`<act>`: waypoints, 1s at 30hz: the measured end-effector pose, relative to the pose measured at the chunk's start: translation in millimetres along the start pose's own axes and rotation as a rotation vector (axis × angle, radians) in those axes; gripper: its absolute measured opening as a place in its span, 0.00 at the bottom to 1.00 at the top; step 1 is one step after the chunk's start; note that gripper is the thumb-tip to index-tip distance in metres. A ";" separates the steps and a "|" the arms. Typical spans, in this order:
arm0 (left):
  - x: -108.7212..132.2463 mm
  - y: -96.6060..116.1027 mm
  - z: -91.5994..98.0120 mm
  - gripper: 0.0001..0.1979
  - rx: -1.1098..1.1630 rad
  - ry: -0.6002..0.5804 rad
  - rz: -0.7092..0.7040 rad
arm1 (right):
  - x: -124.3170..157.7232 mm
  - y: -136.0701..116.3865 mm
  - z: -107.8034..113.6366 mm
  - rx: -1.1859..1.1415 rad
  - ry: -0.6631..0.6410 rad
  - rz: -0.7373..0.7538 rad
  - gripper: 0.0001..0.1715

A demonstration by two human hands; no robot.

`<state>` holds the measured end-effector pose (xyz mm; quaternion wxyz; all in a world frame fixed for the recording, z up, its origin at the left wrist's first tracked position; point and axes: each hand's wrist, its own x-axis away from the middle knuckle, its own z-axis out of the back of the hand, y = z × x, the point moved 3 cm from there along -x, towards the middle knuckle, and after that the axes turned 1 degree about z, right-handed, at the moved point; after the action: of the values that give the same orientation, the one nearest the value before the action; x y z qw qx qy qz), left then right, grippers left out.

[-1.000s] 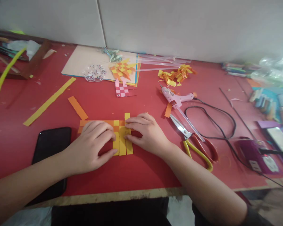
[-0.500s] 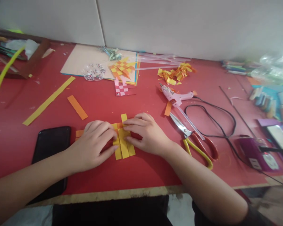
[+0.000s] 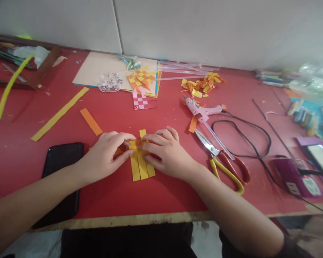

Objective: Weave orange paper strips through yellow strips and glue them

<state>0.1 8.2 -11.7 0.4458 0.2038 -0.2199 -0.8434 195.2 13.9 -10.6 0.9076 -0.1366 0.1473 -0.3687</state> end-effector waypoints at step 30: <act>-7.2 -6.2 3.0 0.08 -0.003 0.010 0.165 | 4.6 -6.9 -6.7 0.170 -0.106 0.043 0.21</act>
<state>-1.8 18.0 -11.6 0.5152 0.1887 -0.2324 -0.8030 191.5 4.9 -15.1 0.9302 -0.0751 0.0701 -0.3523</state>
